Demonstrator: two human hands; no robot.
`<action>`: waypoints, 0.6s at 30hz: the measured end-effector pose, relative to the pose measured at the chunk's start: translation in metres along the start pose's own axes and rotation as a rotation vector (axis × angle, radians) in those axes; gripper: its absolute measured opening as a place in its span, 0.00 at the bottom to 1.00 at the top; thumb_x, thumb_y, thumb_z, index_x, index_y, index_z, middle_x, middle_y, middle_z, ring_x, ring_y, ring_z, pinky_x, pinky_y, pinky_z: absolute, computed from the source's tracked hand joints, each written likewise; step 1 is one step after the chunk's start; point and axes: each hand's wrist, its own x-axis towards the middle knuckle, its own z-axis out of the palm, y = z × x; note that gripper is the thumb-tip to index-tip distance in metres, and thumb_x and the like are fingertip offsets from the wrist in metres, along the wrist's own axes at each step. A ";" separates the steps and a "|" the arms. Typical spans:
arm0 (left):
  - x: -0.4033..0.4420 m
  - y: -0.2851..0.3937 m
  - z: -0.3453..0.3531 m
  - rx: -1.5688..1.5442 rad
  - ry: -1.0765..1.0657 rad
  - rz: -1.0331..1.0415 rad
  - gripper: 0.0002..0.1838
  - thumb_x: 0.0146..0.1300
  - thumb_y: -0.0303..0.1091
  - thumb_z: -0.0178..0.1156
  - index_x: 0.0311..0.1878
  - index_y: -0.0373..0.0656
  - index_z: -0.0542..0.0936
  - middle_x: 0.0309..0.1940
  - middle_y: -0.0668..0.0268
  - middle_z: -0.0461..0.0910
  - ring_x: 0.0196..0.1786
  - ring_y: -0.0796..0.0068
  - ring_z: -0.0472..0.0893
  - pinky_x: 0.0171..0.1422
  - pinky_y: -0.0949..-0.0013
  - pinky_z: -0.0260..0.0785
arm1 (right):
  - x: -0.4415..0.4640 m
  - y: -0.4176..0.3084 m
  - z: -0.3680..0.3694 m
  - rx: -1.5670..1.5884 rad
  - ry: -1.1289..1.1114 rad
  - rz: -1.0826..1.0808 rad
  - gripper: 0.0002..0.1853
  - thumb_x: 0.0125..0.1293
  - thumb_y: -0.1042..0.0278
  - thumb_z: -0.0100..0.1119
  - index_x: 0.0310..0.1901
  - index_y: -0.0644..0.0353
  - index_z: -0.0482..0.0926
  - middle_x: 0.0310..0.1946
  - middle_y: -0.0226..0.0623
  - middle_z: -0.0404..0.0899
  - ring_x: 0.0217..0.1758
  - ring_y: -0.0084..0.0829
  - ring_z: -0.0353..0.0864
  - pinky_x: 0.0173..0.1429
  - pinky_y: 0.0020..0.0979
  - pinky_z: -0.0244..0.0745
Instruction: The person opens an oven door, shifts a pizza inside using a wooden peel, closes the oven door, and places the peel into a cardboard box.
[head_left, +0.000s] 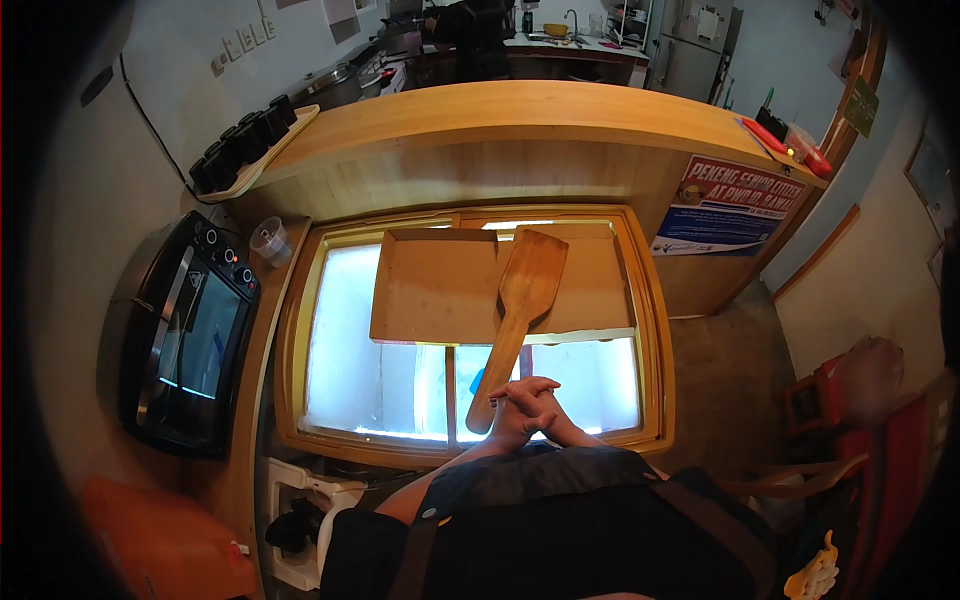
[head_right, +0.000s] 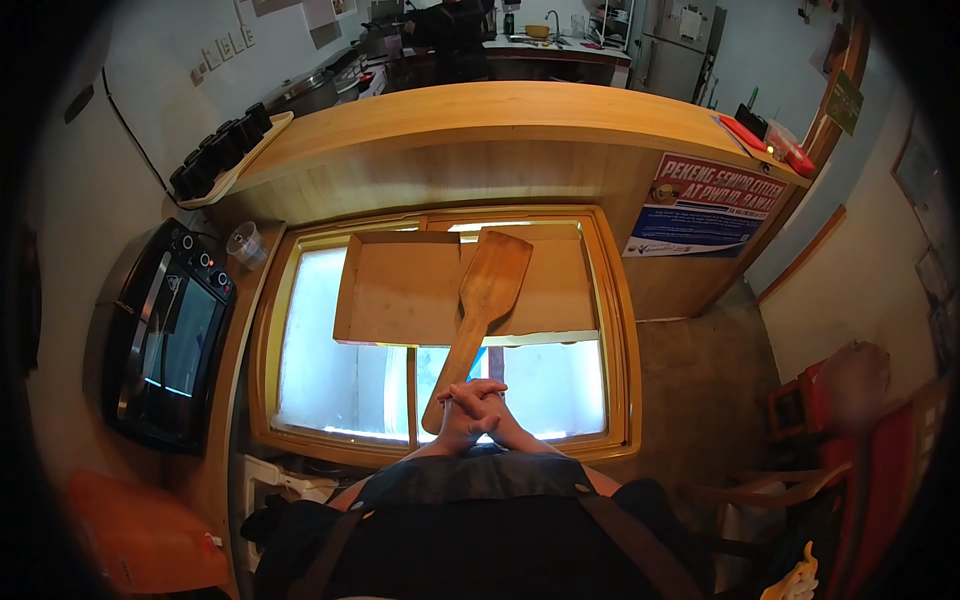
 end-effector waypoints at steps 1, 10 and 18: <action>0.000 0.001 0.000 -0.011 0.001 -0.005 0.32 0.43 0.53 0.66 0.47 0.39 0.78 0.45 0.60 0.75 0.50 0.67 0.73 0.58 0.65 0.63 | 0.000 0.002 -0.002 0.012 -0.008 -0.002 0.16 0.69 0.61 0.47 0.50 0.63 0.76 0.48 0.43 0.76 0.53 0.34 0.74 0.55 0.33 0.71; 0.000 -0.001 0.001 0.018 0.016 0.012 0.34 0.43 0.58 0.65 0.47 0.39 0.78 0.44 0.60 0.75 0.49 0.67 0.73 0.56 0.65 0.63 | -0.001 0.006 0.000 -0.112 -0.009 -0.154 0.16 0.69 0.63 0.48 0.50 0.65 0.76 0.47 0.42 0.77 0.51 0.34 0.76 0.53 0.32 0.72; 0.001 -0.003 0.000 0.017 0.013 0.004 0.32 0.43 0.55 0.66 0.46 0.39 0.78 0.44 0.61 0.76 0.49 0.67 0.73 0.56 0.65 0.64 | -0.003 -0.009 0.004 -0.113 0.003 -0.066 0.15 0.69 0.62 0.50 0.48 0.65 0.77 0.46 0.42 0.77 0.50 0.34 0.76 0.52 0.32 0.73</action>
